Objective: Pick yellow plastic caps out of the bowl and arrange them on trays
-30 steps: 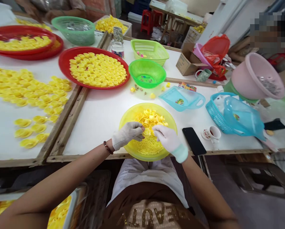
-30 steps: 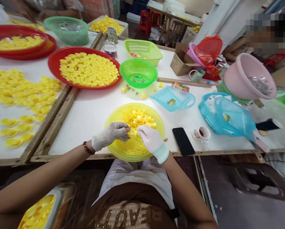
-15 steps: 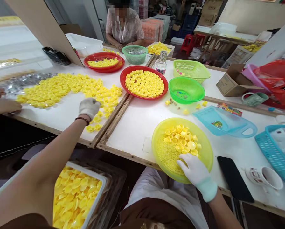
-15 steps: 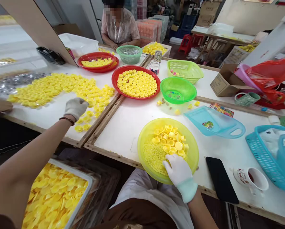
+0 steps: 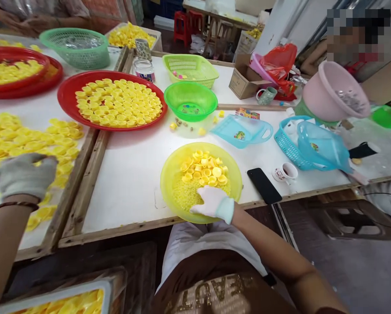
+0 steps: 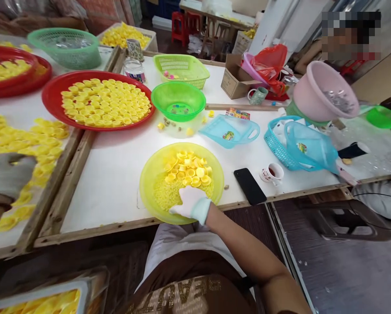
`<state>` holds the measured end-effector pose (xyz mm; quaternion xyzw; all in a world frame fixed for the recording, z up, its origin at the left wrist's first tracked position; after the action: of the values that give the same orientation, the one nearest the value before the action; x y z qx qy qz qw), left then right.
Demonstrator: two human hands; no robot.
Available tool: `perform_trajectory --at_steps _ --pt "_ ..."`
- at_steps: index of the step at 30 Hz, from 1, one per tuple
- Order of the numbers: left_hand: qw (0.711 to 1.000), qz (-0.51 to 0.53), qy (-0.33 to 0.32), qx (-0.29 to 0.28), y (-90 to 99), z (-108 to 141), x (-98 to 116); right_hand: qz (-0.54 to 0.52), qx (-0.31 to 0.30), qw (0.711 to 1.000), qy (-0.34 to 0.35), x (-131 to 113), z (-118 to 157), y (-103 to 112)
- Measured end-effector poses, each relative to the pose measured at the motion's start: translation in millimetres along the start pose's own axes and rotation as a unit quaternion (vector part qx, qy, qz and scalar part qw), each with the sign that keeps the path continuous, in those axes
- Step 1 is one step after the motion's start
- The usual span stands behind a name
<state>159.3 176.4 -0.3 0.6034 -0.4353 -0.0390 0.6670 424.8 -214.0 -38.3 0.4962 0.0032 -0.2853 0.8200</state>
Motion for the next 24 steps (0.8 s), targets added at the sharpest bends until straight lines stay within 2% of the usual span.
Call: perform_trajectory --at_steps 1,2,4,5,7,8,10,12,14,17,19,20,22,24 --pt "0.998 -0.001 0.019 0.054 -3.4 3 22 -0.012 -0.009 1.000 0.013 -5 -4 -1" --pt "0.996 -0.022 0.011 0.081 -12.1 6 52 -0.023 -0.015 0.999 0.029 -9 -8 -3" --pt "0.992 -0.017 -0.113 0.054 -45.1 13 129 -0.038 -0.025 0.997 0.065 -13 -14 -5" --pt "0.984 0.004 -0.176 0.017 -66.4 18 167 -0.044 -0.030 0.995 0.083 -13 -15 -6" --pt "0.953 0.035 -0.276 -0.116 -117.0 29 234 -0.053 -0.035 0.992 0.109 -12 -16 -6" --pt "0.934 0.019 -0.311 -0.173 -141.5 35 261 -0.058 -0.033 0.991 0.116 -10 -15 -5" --pt "0.908 -0.043 -0.334 -0.248 -182.7 42 296 -0.071 -0.023 0.989 0.126 -7 -12 -4" --pt "0.903 -0.098 -0.319 -0.269 -207.5 41 311 -0.084 -0.008 0.988 0.130 -2 -8 -2" --pt "0.910 -0.110 -0.296 -0.269 -215.9 37 313 -0.106 0.016 0.985 0.135 5 -4 1" --pt "0.931 -0.045 -0.251 -0.262 -205.7 34 302 -0.155 0.069 0.974 0.148 15 6 12" --pt "0.947 0.055 -0.191 -0.253 -191.7 36 289 -0.181 0.104 0.966 0.154 20 14 23" --pt "0.946 0.118 -0.153 -0.260 -186.7 38 282 -0.189 0.121 0.962 0.156 21 17 29" --pt "0.916 0.244 -0.075 -0.309 -185.0 49 272 -0.201 0.159 0.953 0.161 20 21 42" --pt "0.866 0.334 -0.009 -0.372 -190.8 64 268 -0.205 0.193 0.944 0.171 17 22 52"
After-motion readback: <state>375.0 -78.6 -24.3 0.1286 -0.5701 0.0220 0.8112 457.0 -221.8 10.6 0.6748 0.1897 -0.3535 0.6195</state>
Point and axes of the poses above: each hand's wrist, its own z-axis away from the middle knuckle, its own y-axis out of the back of the hand, x = y × z, the point moved 6 cm from there along -z, towards the middle knuckle, and after that the axes turned 9 degrees about -x, right-handed, at the moved point
